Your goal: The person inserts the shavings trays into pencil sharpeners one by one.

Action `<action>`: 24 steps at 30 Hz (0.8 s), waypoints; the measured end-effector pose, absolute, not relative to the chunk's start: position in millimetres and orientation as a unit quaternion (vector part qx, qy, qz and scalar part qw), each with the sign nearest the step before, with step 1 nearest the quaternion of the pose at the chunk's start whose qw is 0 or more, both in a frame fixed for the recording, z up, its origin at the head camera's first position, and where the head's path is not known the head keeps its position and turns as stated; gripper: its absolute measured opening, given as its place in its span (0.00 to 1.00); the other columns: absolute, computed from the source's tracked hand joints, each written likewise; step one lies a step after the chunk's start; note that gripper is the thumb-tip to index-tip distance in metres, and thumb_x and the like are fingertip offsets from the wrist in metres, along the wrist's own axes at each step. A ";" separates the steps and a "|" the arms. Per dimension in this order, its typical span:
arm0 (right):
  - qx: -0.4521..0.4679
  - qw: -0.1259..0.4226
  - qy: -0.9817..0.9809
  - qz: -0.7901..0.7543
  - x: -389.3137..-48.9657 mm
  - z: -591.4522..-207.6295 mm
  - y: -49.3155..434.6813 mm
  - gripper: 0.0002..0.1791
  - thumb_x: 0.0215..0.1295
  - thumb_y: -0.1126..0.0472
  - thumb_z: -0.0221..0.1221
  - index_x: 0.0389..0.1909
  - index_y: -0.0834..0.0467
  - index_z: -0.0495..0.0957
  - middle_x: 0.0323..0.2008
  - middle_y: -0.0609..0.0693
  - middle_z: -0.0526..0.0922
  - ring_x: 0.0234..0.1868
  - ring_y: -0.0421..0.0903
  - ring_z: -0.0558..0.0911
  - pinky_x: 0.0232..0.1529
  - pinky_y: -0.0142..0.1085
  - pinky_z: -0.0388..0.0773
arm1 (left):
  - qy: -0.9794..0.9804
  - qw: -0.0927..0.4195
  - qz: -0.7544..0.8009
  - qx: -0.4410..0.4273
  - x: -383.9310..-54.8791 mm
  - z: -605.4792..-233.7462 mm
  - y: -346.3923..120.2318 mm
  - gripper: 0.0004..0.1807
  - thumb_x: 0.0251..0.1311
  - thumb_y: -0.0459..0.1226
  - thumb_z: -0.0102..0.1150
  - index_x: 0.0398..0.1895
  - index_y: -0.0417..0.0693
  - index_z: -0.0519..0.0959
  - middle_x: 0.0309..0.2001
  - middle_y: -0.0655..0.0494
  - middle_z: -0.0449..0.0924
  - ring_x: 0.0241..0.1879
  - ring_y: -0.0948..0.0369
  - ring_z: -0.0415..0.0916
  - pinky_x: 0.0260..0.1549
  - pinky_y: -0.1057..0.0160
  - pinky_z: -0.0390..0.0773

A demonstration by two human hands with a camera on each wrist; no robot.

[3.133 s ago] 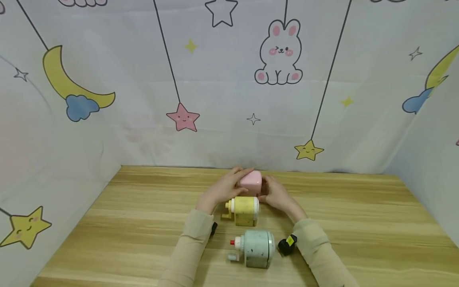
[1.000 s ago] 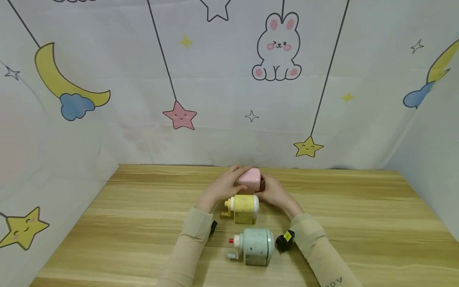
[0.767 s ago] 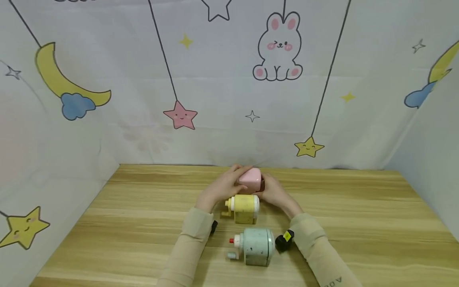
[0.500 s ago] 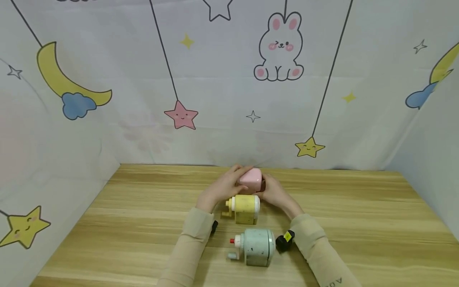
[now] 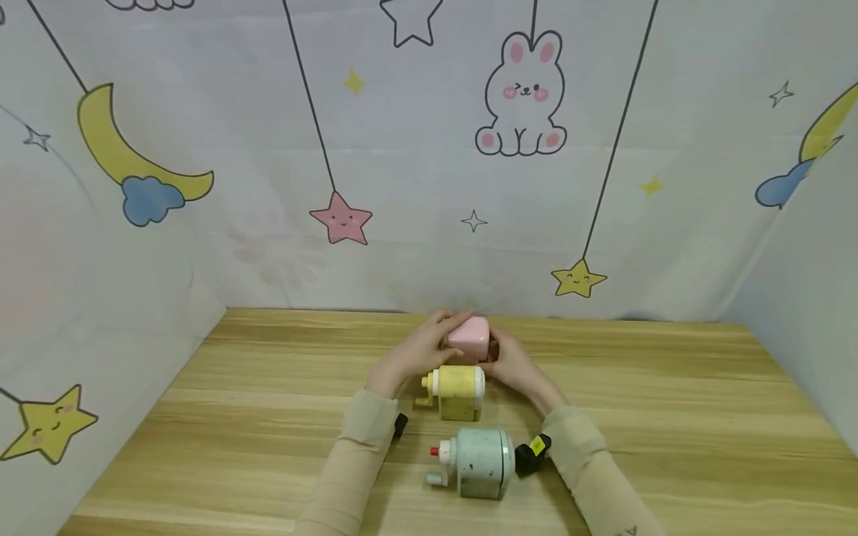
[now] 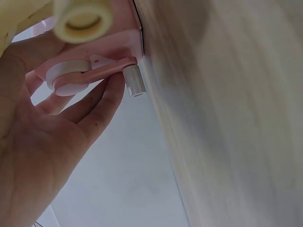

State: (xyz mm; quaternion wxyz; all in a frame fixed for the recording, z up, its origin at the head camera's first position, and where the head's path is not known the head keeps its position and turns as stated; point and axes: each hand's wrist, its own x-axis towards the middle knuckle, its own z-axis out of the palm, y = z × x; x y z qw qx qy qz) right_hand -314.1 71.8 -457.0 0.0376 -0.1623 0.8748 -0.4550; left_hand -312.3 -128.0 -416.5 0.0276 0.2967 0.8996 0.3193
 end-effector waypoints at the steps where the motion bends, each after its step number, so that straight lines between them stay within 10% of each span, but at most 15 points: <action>1: -0.166 0.037 0.870 -0.463 -313.7 -458.0 72.4 0.34 0.54 0.71 0.65 0.64 0.66 0.66 0.54 0.63 0.76 0.50 0.53 0.76 0.51 0.43 0.76 | 0.900 0.031 0.321 0.293 -312.0 -416.6 -127.9 0.37 0.64 0.34 0.58 0.74 0.56 0.57 0.63 0.46 0.66 0.51 0.54 0.72 0.54 0.54 0.76; 9: -0.175 0.046 0.847 -0.501 -311.0 -464.3 76.2 0.32 0.58 0.69 0.63 0.65 0.65 0.66 0.50 0.63 0.75 0.39 0.47 0.74 0.38 0.32 0.71 | 0.895 0.055 0.346 0.275 -311.8 -417.7 -129.3 0.38 0.64 0.37 0.58 0.74 0.66 0.54 0.64 0.46 0.65 0.50 0.54 0.71 0.50 0.55 0.77; 24: -0.174 0.130 0.820 -0.530 -304.6 -450.2 93.1 0.39 0.64 0.65 0.59 0.72 0.65 0.52 0.65 0.68 0.66 0.48 0.53 0.79 0.40 0.38 0.82 | 0.891 0.070 0.360 0.268 -311.6 -418.0 -128.8 0.32 0.69 0.45 0.49 0.74 0.69 0.54 0.61 0.50 0.66 0.47 0.57 0.69 0.46 0.58 0.74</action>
